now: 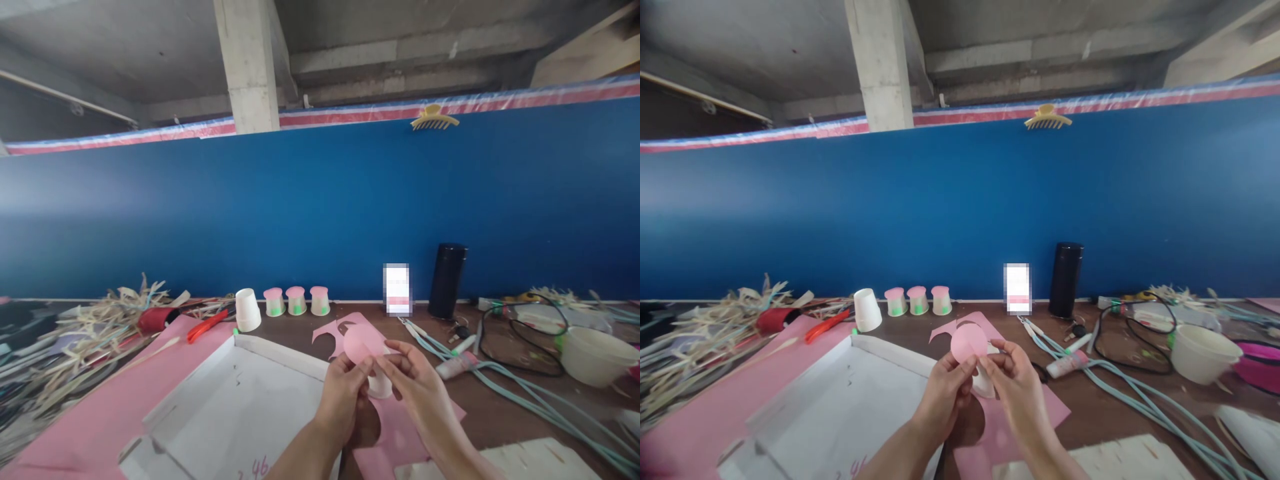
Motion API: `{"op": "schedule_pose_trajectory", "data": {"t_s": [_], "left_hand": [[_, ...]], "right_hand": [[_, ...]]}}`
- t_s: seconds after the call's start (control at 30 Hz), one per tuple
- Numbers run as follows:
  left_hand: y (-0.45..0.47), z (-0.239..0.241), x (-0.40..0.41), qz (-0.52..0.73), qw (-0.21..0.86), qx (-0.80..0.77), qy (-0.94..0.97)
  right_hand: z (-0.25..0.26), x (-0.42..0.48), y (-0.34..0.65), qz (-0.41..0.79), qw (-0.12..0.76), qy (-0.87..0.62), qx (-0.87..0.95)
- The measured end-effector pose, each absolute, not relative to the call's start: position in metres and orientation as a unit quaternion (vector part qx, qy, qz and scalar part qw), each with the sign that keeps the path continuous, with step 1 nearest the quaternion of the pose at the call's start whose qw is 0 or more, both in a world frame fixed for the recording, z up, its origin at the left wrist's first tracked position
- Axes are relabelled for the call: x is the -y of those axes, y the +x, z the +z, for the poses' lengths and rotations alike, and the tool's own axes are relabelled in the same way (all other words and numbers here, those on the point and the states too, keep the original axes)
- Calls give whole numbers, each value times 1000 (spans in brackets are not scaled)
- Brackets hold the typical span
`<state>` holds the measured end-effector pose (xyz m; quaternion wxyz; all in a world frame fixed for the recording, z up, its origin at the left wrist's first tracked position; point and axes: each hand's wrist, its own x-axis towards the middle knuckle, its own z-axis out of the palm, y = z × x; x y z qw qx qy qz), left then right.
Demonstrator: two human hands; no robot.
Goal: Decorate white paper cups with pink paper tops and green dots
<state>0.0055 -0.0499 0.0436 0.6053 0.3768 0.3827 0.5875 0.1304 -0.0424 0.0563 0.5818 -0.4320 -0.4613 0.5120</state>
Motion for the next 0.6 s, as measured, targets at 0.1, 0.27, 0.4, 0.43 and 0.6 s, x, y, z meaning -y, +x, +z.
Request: {"op": "schedule_pose_trajectory", "data": {"t_s": [0.1,0.27,0.4,0.43,0.6], "left_hand": [[3,44,48,590,597,-392,377],[0,46,47,581,588,-391,404],[1,46,49,553,600,-381,434],[1,46,49,551,600,-385,434],[0,50,53,554,597,-389,431]], "right_hand": [[59,43,133,520,560,-442,470],[62,43,144,522,544,-463,466],[64,43,148,588,500,-427,471],[65,43,148,597,487,-425,475],[63,41,147,580,484,-431,493]]}}
